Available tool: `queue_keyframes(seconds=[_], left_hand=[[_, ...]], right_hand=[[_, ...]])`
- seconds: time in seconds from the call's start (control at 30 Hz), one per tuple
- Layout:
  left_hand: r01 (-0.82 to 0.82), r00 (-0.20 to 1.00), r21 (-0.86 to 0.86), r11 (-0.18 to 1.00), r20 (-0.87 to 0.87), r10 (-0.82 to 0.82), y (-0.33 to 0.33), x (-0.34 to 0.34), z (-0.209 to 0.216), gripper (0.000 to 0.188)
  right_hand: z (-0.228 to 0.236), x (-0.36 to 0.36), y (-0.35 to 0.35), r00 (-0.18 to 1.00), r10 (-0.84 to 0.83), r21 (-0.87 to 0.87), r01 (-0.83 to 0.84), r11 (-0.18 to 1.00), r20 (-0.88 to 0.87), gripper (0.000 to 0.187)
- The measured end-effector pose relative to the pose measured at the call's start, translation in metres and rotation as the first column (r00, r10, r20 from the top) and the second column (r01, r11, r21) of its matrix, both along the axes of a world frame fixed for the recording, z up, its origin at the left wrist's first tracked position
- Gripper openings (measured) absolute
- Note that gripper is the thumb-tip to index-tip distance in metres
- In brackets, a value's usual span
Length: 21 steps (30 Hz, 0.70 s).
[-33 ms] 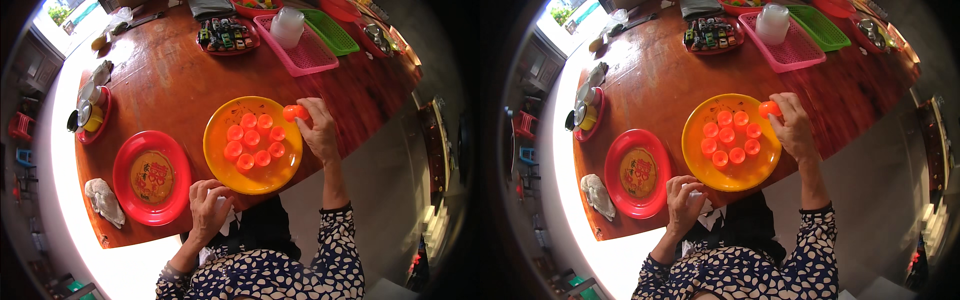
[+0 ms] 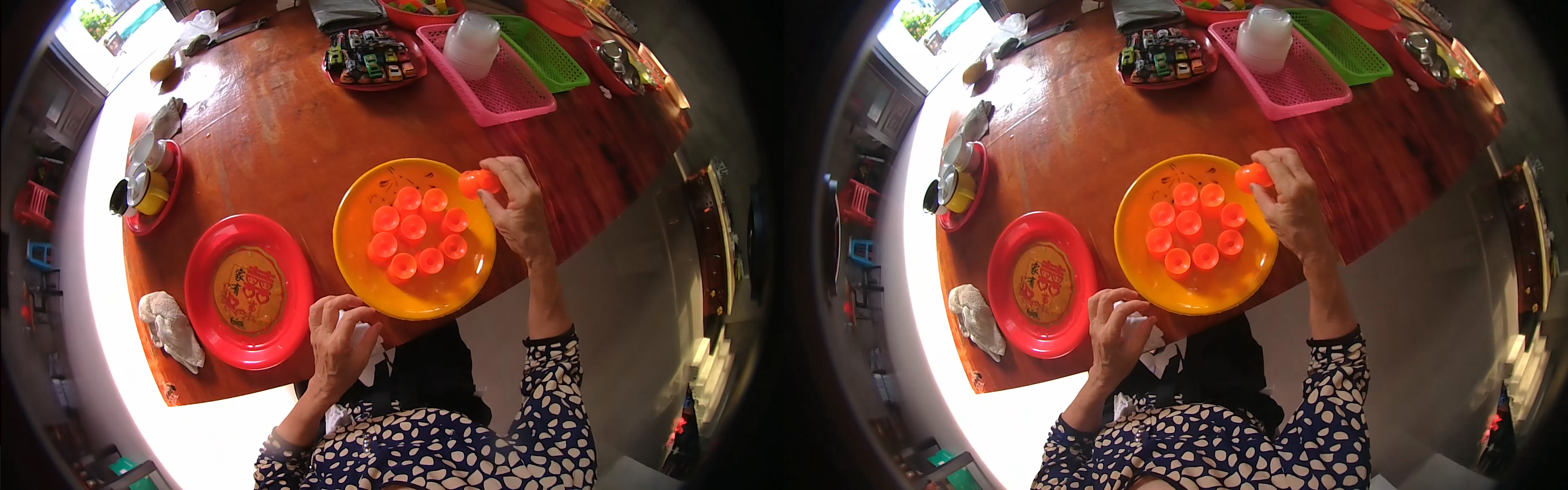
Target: The person wipes small red plastic cups with a white cloth, handling them one at a time. They transfer the cleaned cups from a red plate to a yellow plate on a wooden table. The person also wipes the red plate and handles a stack of white ceramic cups.
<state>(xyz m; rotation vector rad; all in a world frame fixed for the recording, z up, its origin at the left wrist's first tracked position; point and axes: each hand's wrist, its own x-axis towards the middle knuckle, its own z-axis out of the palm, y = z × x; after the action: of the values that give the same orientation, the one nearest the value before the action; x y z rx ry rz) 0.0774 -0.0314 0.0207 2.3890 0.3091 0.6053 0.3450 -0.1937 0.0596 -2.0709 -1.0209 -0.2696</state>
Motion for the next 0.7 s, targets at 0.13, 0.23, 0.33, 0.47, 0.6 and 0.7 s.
queue_keyframes(seconds=[0.13,0.23,0.33,0.47,0.6,0.7], left_hand=[[-0.006,1.000,0.000,1.000,-0.028,0.006,0.005,0.005,0.002,0.032],[-0.015,1.000,-0.010,1.000,-0.024,0.015,0.010,0.012,0.001,0.031],[-0.018,1.000,-0.022,1.000,-0.021,0.018,0.015,0.015,0.000,0.030],[-0.021,0.999,-0.034,0.999,-0.029,0.020,0.019,0.016,-0.003,0.030],[-0.014,1.000,-0.058,0.998,-0.020,0.013,0.019,0.018,-0.004,0.030],[-0.029,0.999,-0.061,0.998,-0.019,0.027,0.019,0.018,-0.005,0.030]], right_hand=[[-0.002,0.016,0.038,0.992,0.118,-0.029,-0.120,0.992,-0.046,0.038],[-0.006,0.023,0.060,0.980,0.189,-0.033,-0.191,0.981,-0.055,0.036],[-0.014,0.027,0.064,0.976,0.151,-0.146,-0.174,0.974,-0.155,0.036],[-0.021,0.030,0.067,0.961,0.212,-0.146,-0.239,0.960,-0.178,0.035],[-0.028,0.031,0.065,0.958,0.234,-0.154,-0.259,0.953,-0.163,0.037],[-0.025,0.029,0.065,0.954,0.242,-0.171,-0.272,0.947,-0.178,0.038]])
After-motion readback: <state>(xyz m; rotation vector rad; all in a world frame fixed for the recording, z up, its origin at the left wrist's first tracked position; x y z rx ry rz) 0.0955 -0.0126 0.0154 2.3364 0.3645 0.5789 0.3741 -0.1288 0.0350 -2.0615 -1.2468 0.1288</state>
